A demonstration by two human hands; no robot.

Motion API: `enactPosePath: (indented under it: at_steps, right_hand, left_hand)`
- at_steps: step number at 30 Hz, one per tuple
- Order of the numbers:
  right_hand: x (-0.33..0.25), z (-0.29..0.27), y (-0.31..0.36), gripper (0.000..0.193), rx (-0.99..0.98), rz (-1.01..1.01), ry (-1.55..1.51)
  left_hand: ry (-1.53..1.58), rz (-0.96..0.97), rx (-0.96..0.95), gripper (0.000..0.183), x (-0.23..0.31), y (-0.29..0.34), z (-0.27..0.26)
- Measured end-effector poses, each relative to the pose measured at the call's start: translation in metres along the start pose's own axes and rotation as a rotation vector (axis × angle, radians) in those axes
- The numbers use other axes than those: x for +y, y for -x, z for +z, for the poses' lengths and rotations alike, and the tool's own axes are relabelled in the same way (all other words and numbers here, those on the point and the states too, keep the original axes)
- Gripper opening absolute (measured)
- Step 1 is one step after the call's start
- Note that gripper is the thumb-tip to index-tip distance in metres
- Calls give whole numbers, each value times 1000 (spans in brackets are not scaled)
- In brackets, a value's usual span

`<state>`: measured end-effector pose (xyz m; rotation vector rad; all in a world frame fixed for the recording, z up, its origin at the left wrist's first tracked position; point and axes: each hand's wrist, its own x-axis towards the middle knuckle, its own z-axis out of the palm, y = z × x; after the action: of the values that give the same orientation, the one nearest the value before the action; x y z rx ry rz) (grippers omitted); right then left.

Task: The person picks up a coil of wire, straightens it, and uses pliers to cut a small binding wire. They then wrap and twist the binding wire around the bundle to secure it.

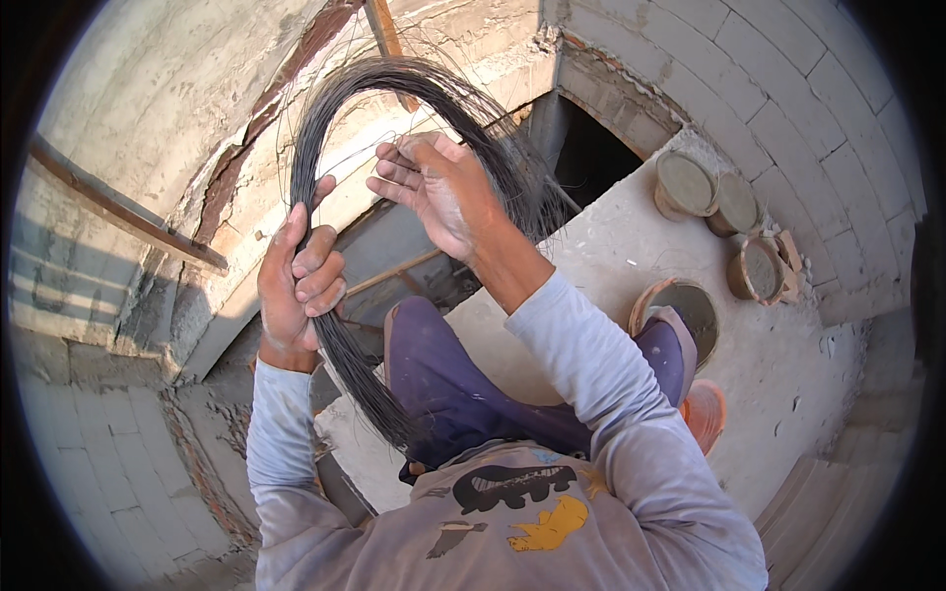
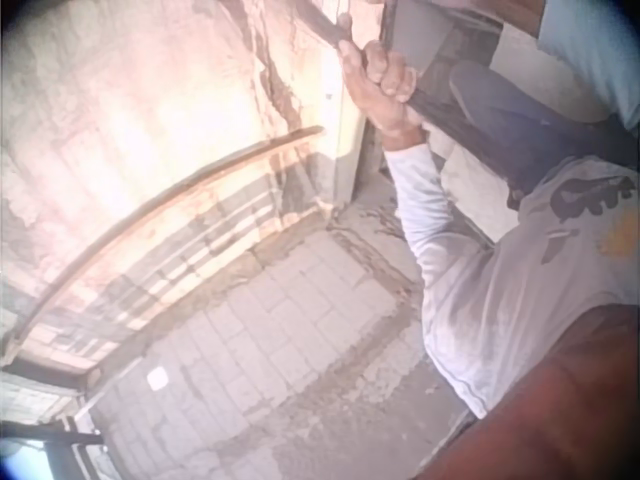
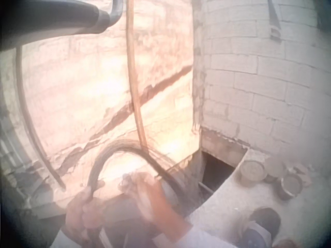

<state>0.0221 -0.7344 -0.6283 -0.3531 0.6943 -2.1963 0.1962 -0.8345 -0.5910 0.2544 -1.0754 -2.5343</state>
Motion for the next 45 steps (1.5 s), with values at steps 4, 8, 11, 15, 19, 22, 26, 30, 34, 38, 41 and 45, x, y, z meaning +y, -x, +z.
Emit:
enactPosePath:
  at_steps: [4,8,11,15,19,22,26,30,34,38,41,45]
  right_hand:
    - [0,-8,8,16,-37,-13,96]
    - [-2,-15,9,17,31,22,224]
    - [3,-23,10,13,120,-12,315]
    - [16,-40,13,10,149,-246,512]
    - [17,-57,17,18,-4,-576,1149]
    - [7,-60,18,31,-204,-946,1475]
    - [-4,-54,14,33,-236,-1247,1623]
    - [-4,-57,0,32,-383,-1291,1717]
    - [-5,-77,-12,28,-284,-1248,1589]
    - [-16,-91,-6,29,-221,-1207,1669]
    - [-19,-90,6,24,-336,-1200,1665]
    - [-16,-88,13,20,-310,-1238,1718]
  left_hand:
    - [-49,-20,38,47,-2,3,0]
    - [-99,-17,81,47,-3,6,2]
    - [-214,-43,118,46,-4,8,5]
    - [-327,-58,143,43,-9,12,11]
    - [-343,-75,129,40,-6,16,12]
    - [-382,-85,114,38,-2,22,13]
    - [-426,-96,121,36,4,30,19]
    - [-474,-125,119,35,7,37,32]
    - [-489,-149,144,34,9,43,39]
    - [-499,-173,177,34,11,47,39]
    - [-462,-162,145,33,13,47,39]
    - [-461,-185,113,31,18,48,39]
